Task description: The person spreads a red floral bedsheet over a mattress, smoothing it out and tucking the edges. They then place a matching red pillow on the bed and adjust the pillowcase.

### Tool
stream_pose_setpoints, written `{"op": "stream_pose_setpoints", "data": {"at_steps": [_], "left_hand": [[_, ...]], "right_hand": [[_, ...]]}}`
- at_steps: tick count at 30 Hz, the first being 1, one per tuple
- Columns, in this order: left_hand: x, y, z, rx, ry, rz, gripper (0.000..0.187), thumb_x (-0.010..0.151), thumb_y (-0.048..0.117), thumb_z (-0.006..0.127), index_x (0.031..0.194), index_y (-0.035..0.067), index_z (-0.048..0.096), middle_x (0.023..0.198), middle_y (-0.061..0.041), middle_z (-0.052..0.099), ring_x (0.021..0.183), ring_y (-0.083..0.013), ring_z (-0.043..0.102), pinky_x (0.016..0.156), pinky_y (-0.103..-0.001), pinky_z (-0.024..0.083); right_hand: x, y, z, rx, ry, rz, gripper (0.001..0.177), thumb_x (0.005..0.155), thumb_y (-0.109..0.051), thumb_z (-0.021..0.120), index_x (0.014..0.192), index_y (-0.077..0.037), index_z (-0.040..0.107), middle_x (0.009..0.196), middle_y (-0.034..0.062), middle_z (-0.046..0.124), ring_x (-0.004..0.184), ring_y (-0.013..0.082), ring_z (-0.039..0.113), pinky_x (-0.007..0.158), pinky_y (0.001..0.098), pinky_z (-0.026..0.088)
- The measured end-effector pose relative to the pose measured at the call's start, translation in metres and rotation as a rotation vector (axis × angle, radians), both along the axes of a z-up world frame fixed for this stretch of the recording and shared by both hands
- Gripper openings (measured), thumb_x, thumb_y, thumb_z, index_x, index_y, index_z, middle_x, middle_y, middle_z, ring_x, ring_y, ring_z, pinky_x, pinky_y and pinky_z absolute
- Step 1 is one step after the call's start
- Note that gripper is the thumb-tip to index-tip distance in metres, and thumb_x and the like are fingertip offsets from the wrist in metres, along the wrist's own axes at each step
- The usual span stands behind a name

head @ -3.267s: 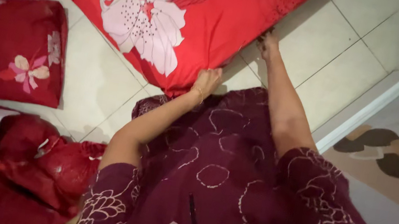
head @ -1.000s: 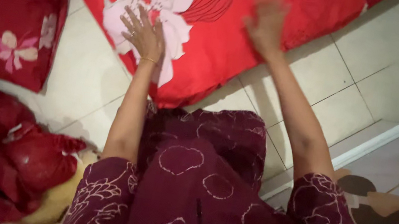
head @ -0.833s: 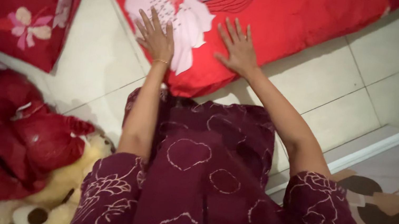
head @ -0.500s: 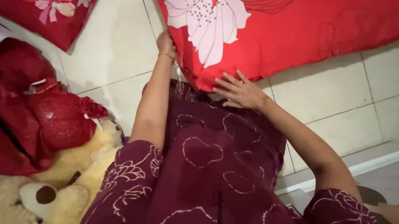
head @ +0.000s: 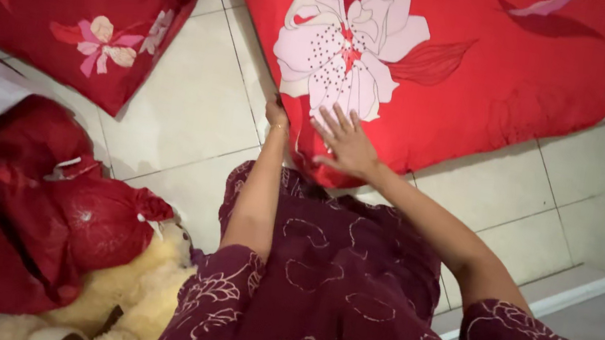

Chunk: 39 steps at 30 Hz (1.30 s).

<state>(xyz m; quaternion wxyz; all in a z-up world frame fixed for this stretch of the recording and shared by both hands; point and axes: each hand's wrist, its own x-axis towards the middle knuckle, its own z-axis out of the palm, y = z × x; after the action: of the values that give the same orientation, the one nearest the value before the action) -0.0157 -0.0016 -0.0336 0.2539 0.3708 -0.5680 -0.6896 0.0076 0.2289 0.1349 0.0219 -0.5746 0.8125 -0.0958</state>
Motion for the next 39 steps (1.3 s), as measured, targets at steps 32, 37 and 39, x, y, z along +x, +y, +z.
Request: {"op": "stream_pose_setpoints", "data": {"at_steps": [32,37,39], "left_hand": [[-0.046,-0.050,0.057,-0.207,0.081,-0.145,0.093,0.104,0.073,0.026,0.164,0.002,0.025,0.173,-0.017,0.024,0.162,-0.0330,0.022,0.132,-0.040,0.018],[-0.021,-0.036,0.031,0.268,0.008,-0.267,0.104,0.091,0.079,0.024,0.164,0.007,0.010,0.172,-0.009,0.007,0.158,-0.0271,0.006,0.123,-0.042,0.015],[-0.008,-0.048,0.022,0.259,-0.081,-0.362,0.105,0.093,0.081,0.020,0.165,0.005,0.012,0.173,-0.011,0.009,0.159,-0.0276,0.007,0.126,-0.040,0.012]], "right_hand": [[-0.049,-0.037,0.008,-0.014,-0.045,-0.337,0.083,0.101,-0.060,0.045,0.164,-0.010,0.029,0.171,0.0203,0.013,0.155,0.0444,0.003,0.117,0.0714,0.007],[-0.026,-0.069,0.008,0.215,-0.145,-0.004,0.083,0.098,-0.066,0.045,0.163,-0.016,0.030,0.172,0.0115,0.017,0.159,0.0398,0.006,0.124,0.0702,0.006],[-0.030,-0.067,0.008,0.213,-0.288,0.141,0.079,0.099,-0.065,0.042,0.165,-0.023,0.033,0.175,0.0045,0.021,0.164,0.0362,0.010,0.131,0.0683,0.005]]}}
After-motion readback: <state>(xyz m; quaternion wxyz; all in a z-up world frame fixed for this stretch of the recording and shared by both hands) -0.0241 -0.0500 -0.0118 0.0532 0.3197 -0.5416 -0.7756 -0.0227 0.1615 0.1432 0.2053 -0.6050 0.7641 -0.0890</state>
